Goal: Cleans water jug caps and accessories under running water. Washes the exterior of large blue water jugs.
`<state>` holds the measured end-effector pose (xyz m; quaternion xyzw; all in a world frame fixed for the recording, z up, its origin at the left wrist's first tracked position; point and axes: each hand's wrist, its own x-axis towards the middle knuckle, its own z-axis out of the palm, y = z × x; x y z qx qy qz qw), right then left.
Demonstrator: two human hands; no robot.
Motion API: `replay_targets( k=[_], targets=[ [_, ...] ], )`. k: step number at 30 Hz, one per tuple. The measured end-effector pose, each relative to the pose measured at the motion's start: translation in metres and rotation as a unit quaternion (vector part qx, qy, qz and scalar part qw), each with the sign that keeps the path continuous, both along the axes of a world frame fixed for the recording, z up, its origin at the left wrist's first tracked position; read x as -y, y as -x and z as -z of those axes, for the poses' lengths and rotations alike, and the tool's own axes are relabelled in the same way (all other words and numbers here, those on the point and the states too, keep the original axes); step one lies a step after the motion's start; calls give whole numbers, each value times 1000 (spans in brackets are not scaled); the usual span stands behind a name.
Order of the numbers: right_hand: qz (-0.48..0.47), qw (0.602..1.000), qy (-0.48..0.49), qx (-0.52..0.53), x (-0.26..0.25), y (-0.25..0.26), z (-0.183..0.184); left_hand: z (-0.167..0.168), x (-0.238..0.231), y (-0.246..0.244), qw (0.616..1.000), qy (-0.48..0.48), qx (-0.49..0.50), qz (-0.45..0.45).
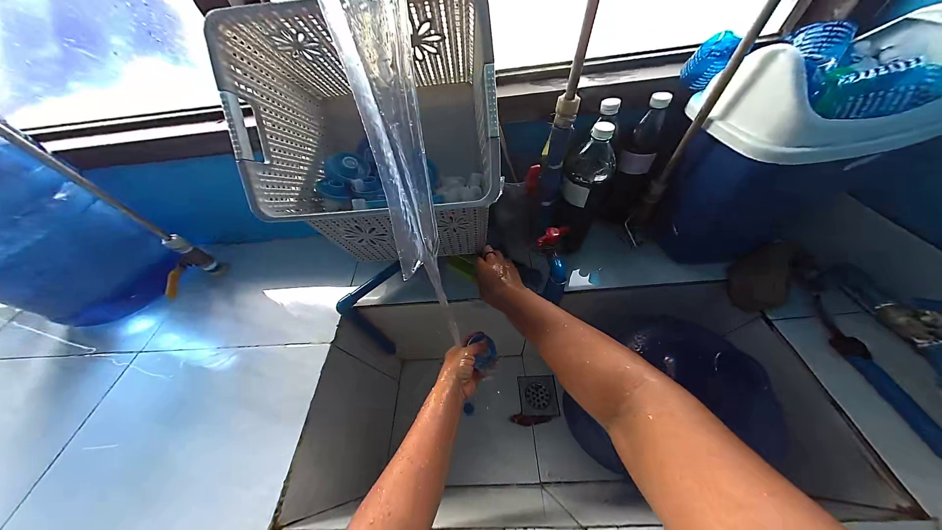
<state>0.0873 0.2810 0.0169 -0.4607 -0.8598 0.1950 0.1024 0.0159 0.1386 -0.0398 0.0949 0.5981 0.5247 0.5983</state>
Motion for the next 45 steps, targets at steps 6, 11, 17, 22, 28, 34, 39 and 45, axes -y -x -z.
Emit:
replay_targets(
  k=[6, 11, 17, 22, 28, 34, 39, 45],
  targets=[
    [28, 991, 97, 82, 22, -1, -19, 4, 13, 0, 991, -25, 122, -40],
    [88, 986, 112, -83, 34, -12, -5, 1, 33, -14, 999, -13, 31, -35],
    [45, 977, 42, -205, 165, -82, 11, -9, 55, 4, 971, -89, -217, -35],
    [69, 988, -24, -134, 190, -71, -15, -24, 74, -34, 933, -139, -329, 37],
    [25, 981, -135, -134, 236, -88, -14, -40, 94, -29, 945, -137, -295, 33],
    [28, 964, -193, -178, 258, -79, -13, -58, 103, -20, 953, -146, -264, -33],
    [76, 967, -172, -174, 248, -73, -38, -57, 124, -43, 953, -174, -248, 13],
    [-14, 975, -88, -201, 318, -96, 15, -67, 120, -10, 972, -151, -176, -45]
  ],
)
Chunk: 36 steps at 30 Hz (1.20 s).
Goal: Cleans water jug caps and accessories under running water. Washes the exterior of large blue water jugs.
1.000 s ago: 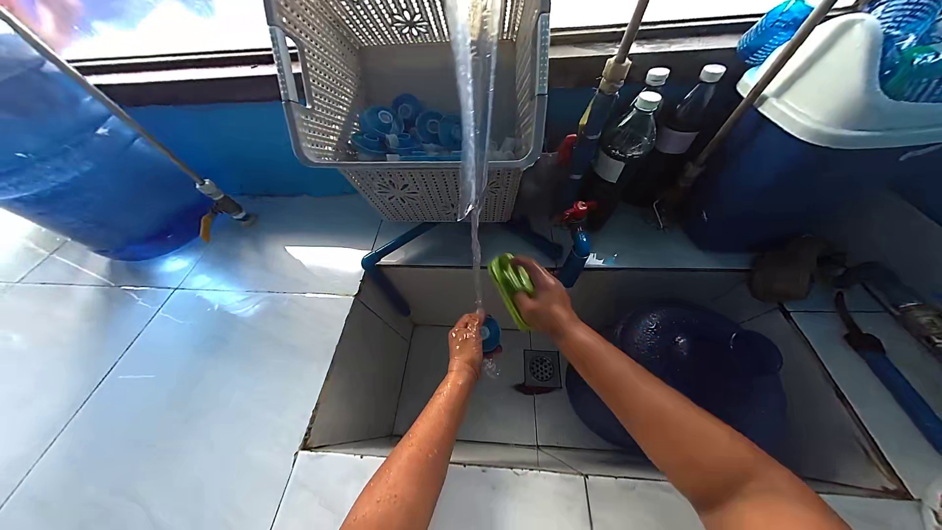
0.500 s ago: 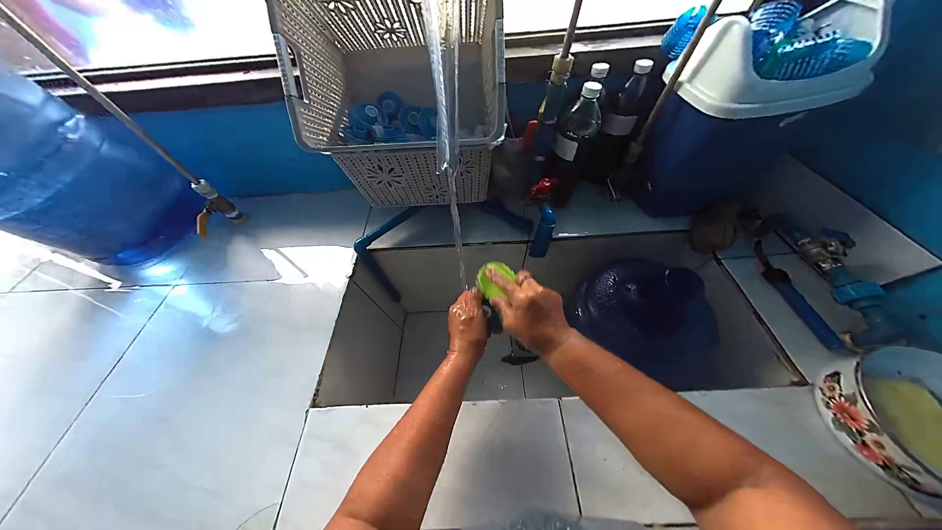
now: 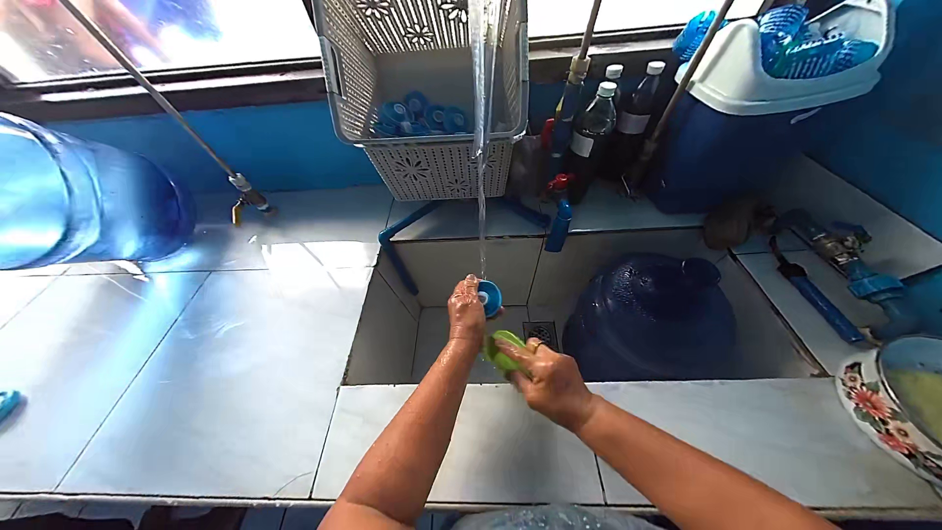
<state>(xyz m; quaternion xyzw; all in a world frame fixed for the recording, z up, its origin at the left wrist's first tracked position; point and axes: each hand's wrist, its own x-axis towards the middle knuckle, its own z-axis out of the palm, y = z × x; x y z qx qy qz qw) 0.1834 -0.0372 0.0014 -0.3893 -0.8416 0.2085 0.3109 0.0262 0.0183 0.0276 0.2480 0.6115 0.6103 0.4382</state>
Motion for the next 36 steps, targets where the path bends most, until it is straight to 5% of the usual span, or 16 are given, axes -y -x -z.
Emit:
replay_targets(
  k=[6, 12, 14, 17, 26, 31, 34, 36],
  targets=[
    [97, 958, 168, -211, -41, -34, -23, -17, 14, 7, 950, -48, 292, 97],
    [124, 790, 404, -444, -37, -26, -30, -5, 17, 16, 848, -139, 495, 129],
    [97, 761, 425, -480, -34, -23, -42, -1, 18, 17, 827, -154, 520, 148],
    [63, 767, 410, -489, -28, -17, -57, 4, 19, 17, 806, -154, 541, 181],
    [34, 796, 360, -485, -11, -19, -55, 10, 27, 17, 822, -179, 499, 209],
    [24, 937, 198, -287, -12, 6, -64, -11, 38, -27, 978, -81, 178, 75],
    [55, 955, 138, -256, -44, 27, -86, -2, 46, -67, 981, -132, 129, 53],
    [34, 949, 119, -291, -44, 34, -77, 1, 44, -52, 979, -126, 146, 63]
  ],
)
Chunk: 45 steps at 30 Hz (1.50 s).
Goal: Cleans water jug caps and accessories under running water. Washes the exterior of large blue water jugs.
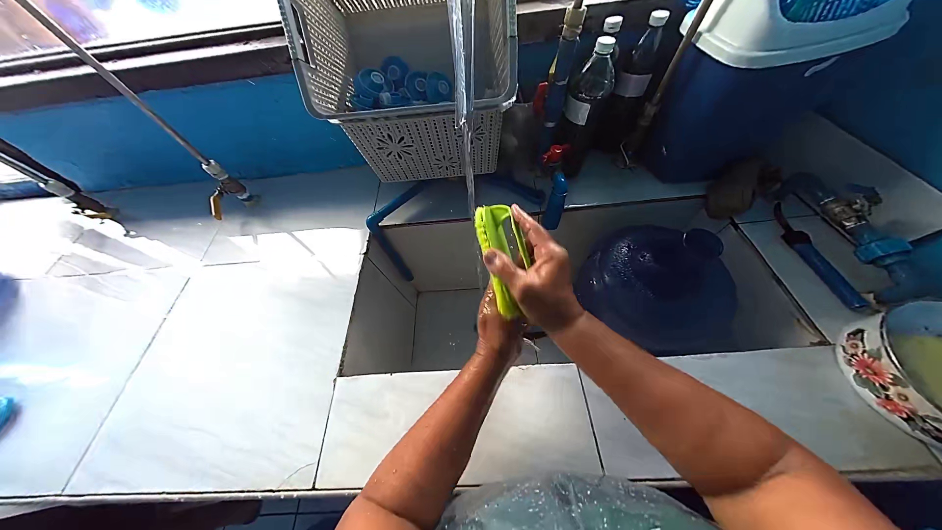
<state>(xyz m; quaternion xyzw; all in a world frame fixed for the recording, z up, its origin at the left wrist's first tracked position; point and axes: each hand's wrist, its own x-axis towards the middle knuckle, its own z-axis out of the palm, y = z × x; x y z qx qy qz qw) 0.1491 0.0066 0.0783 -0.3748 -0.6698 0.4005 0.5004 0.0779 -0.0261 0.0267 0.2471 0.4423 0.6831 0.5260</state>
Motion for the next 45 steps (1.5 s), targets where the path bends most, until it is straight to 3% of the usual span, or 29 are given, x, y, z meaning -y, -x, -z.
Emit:
replay_targets(
  k=[3, 5, 8, 12, 15, 18, 21, 23, 25, 28, 29, 32, 34, 38, 42, 43, 45],
  targets=[
    [-74, 997, -35, -4, 29, 2, 31, 32, -9, 46, 999, 7, -4, 37],
    [-74, 997, 10, 21, 18, 2, 22, 13, 0, 30, 998, 63, -21, 20],
    [-26, 999, -30, -32, -8, 2, 2, -6, -3, 6, 1000, 24, 7, 15],
    [-77, 986, -28, -146, -5, -21, -1, -22, -29, 48, 998, 19, 48, 28],
    [-57, 996, -8, -62, -13, -13, 2, -21, -26, 43, 996, 41, 64, 47],
    [-57, 992, -116, -1, -8, 5, 31, -17, -16, 37, 998, 45, 36, 14],
    [-97, 982, -159, 3, 5, 0, 59, 7, -19, 54, 993, 24, 105, 39],
    [-98, 981, -164, 29, 2, 2, 55, 23, -5, 41, 994, 58, 82, 44],
    [-92, 982, -166, 23, -1, 8, 47, 17, 7, 24, 992, 59, 80, 72],
    [-149, 961, -235, 0, 7, -6, 72, 33, -14, 45, 948, -60, 264, 167],
    [-172, 948, -269, 1, 9, -12, 82, 27, -17, 57, 923, -39, 317, 213],
    [-207, 917, -337, 47, 3, -17, 75, 22, -12, 57, 878, 36, 420, 227],
    [-215, 907, -358, 52, -3, -14, 71, 20, -10, 54, 865, 36, 429, 257],
    [-265, 873, -404, 67, -11, -30, 77, 10, -7, 74, 893, -52, 339, 291],
    [-301, 848, -427, 84, -8, -20, 66, 30, -12, 68, 827, -109, 440, 333],
    [-302, 851, -424, 70, -8, -15, 66, 30, -14, 65, 825, -104, 448, 328],
    [-295, 863, -403, 71, -16, -22, 73, 23, -19, 74, 859, -118, 372, 332]
  ],
)
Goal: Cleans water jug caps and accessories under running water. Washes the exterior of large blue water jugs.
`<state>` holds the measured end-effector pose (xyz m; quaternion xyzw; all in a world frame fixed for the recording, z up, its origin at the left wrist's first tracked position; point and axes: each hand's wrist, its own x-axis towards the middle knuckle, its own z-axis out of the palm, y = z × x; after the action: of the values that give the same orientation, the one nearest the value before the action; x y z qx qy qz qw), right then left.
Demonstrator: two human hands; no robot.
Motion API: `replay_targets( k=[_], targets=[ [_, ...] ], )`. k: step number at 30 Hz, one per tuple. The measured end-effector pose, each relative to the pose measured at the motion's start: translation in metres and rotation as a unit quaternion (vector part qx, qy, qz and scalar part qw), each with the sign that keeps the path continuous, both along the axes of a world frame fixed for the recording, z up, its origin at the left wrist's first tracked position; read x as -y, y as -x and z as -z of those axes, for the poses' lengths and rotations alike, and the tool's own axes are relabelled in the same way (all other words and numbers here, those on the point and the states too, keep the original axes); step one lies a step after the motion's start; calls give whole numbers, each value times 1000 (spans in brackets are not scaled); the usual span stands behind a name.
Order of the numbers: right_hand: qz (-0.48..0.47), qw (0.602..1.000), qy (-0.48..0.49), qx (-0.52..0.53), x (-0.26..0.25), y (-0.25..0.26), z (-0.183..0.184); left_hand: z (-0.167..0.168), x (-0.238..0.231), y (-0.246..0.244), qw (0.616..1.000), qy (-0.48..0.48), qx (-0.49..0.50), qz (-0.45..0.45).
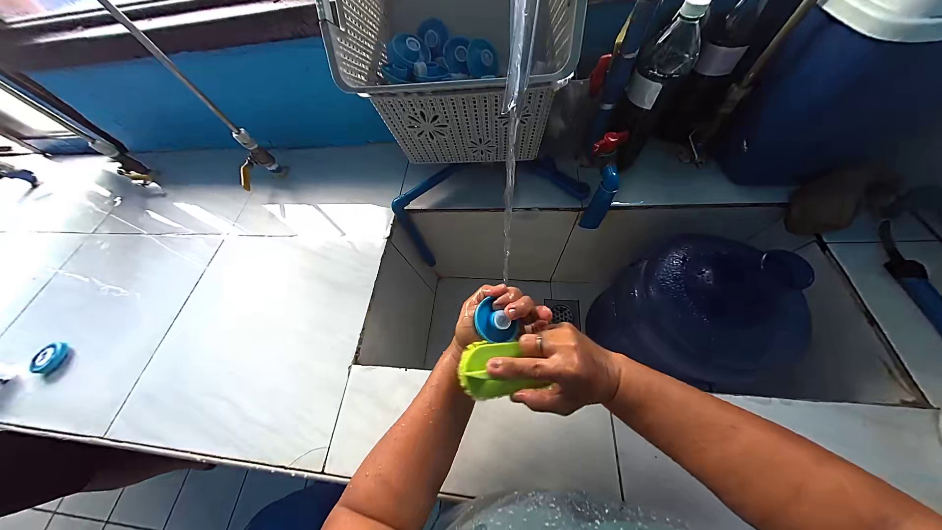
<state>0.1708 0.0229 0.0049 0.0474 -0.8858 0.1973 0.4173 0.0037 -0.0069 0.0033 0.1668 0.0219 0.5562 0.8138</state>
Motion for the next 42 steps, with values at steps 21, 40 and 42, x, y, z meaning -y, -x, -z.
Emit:
replay_targets(
  k=[21, 40, 42],
  targets=[
    [382, 891, 175, 173, -178, 73, 0, 28, -154, 8, 930, 250, -226, -145],
    [318, 905, 254, 121, -103, 69, 20, -21, -102, 2, 915, 233, -282, -170],
    [256, 917, 263, 156, -87, 80, 12, -18, -115, 14, 913, 205, -278, -219]
  ],
)
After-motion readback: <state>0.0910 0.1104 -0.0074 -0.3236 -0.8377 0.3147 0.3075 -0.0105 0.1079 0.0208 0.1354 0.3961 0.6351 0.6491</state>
